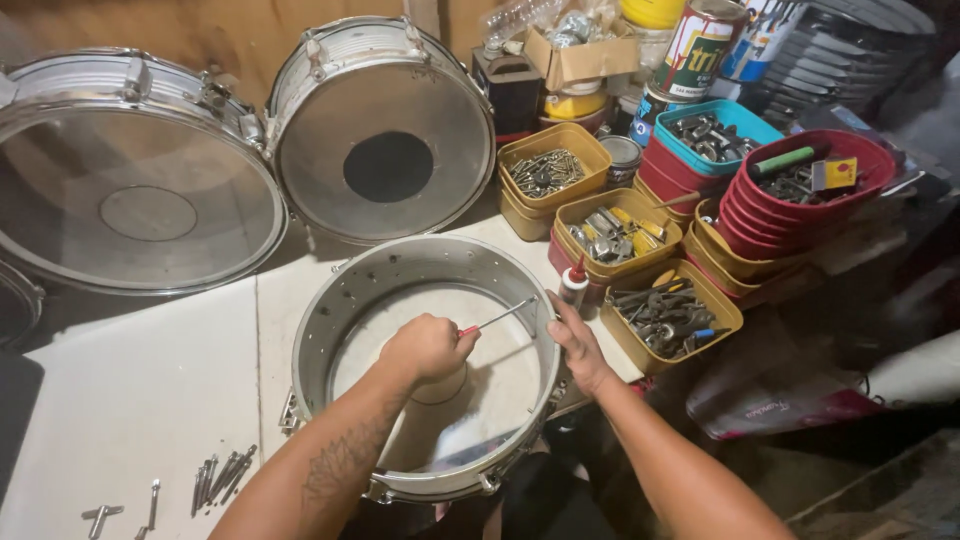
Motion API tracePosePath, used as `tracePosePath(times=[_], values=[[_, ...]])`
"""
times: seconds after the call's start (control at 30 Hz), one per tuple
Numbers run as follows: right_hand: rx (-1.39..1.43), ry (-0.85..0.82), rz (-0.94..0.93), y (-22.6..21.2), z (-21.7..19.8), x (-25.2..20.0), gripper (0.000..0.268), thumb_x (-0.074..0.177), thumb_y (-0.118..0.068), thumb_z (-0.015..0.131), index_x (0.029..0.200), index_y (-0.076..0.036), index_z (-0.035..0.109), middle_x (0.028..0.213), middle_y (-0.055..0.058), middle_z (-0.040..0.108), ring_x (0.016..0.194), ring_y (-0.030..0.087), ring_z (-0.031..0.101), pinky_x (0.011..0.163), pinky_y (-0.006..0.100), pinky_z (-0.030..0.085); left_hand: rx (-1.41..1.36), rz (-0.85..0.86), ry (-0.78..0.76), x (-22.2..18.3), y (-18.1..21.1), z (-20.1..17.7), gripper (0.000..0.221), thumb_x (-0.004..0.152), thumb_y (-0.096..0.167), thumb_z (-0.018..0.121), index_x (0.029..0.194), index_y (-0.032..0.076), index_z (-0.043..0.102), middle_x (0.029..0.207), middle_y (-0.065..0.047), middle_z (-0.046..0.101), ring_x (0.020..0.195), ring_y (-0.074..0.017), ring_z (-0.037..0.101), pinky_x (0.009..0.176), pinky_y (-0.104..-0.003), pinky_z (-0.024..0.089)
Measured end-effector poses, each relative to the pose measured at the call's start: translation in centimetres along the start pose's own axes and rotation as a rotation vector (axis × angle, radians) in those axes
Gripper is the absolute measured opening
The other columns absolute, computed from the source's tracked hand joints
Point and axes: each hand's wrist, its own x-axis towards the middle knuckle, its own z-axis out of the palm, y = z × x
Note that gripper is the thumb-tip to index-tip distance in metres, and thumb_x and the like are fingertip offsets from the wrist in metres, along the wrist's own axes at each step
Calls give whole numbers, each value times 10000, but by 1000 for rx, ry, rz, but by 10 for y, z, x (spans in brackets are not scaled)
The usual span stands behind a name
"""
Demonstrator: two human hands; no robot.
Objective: Repairing a drum shell by applying sealant and tightening hardware with a screwdriver
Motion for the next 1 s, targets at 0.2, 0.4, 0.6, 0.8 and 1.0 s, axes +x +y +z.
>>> tracePosePath(times=[0.2,0.4,0.6,0.8,1.0], values=[[5,12,-2,20,-2,4,844,846,-636,559,1560,-195,475,1385,175,528,1298,326,490,1147,503,357,201,111,95,-3,-2,9,618,969,531,404,962,10,735,897,-283,728,930,-452,742,837,-572,582],[3,-2,20,12,-2,1,847,848,-633,549,1569,-198,457,1395,200,510,1316,359,485,1159,508,353,426,244,401,4,-20,37,460,981,470,454,855,74,650,740,-158,714,718,-370,757,678,-502,608],[-1,-3,25,8,-4,1,869,834,-654,562,1554,-177,471,1394,216,514,1315,391,504,1155,522,357,29,-58,73,0,5,6,661,849,654,487,837,56,770,879,-279,731,981,-469,723,846,-548,570],[17,2,14,11,-2,-1,834,855,-625,560,1558,-184,469,1374,200,504,1315,369,472,1170,512,336,-470,-119,-199,35,-18,43,717,953,694,511,576,101,657,566,-160,655,507,-294,701,407,-388,555],[31,0,10,7,2,-2,831,860,-626,550,1562,-191,464,1376,184,509,1299,334,466,1165,505,333,-14,2,-41,6,15,12,726,976,651,417,908,27,781,963,-283,747,1058,-449,715,901,-534,568]])
